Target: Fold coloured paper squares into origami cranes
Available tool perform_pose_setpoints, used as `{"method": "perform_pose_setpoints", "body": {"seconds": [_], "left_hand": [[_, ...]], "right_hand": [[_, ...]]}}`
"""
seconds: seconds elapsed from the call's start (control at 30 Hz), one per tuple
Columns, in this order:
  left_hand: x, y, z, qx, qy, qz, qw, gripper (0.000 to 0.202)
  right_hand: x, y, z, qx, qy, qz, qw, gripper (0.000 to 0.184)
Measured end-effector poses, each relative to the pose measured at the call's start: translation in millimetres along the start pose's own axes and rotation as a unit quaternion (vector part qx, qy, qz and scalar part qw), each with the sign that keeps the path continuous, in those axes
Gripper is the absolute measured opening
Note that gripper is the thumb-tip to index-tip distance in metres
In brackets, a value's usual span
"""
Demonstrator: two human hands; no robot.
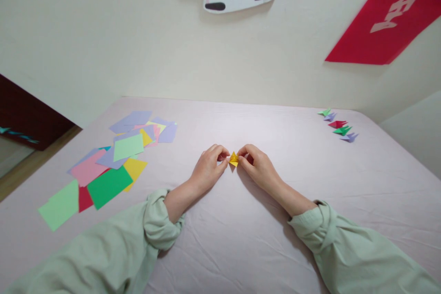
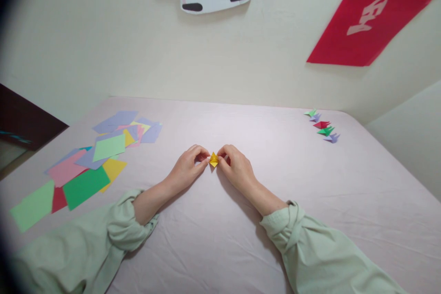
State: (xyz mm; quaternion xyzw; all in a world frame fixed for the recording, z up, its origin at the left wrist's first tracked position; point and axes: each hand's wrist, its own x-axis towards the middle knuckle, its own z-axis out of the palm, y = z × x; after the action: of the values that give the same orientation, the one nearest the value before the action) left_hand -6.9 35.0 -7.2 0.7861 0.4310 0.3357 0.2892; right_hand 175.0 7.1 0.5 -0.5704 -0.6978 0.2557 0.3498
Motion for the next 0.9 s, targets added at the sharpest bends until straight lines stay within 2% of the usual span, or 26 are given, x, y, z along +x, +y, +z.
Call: {"method": "perform_pose_setpoints", "body": {"seconds": [0.13, 0.4, 0.5, 0.6, 0.7, 0.8, 0.9], "left_hand": [[0, -2, 1.7, 0.002, 0.016, 0.000, 1.000, 0.019], [-1, 2, -1.1, 0.056, -0.028, 0.019, 0.998, 0.026], [-2, 4, -1.4, 0.072, -0.044, 0.033, 0.996, 0.021], [-1, 3, -0.6, 0.073, -0.042, 0.032, 0.996, 0.008], [2, 3, 0.0, 0.028, -0.029, 0.021, 0.999, 0.005], [3, 5, -0.3, -0.057, -0.001, -0.020, 0.998, 0.006], [5, 8, -0.9, -0.128, 0.016, -0.072, 0.989, 0.004]], "right_hand": [[0, 2, 0, 0.002, -0.003, -0.006, 1.000, 0.014], [-1, 5, -3, -0.036, -0.040, -0.042, 0.998, 0.026], [-2, 3, -6, -0.049, -0.070, -0.055, 0.995, 0.024], [0, 2, -6, -0.060, -0.076, -0.047, 0.994, 0.012], [1, 1, -5, -0.034, -0.061, -0.019, 0.997, 0.006], [1, 1, -5, 0.018, -0.024, 0.010, 0.999, 0.006], [-1, 0, -5, 0.055, 0.009, -0.029, 0.998, 0.011]]}}
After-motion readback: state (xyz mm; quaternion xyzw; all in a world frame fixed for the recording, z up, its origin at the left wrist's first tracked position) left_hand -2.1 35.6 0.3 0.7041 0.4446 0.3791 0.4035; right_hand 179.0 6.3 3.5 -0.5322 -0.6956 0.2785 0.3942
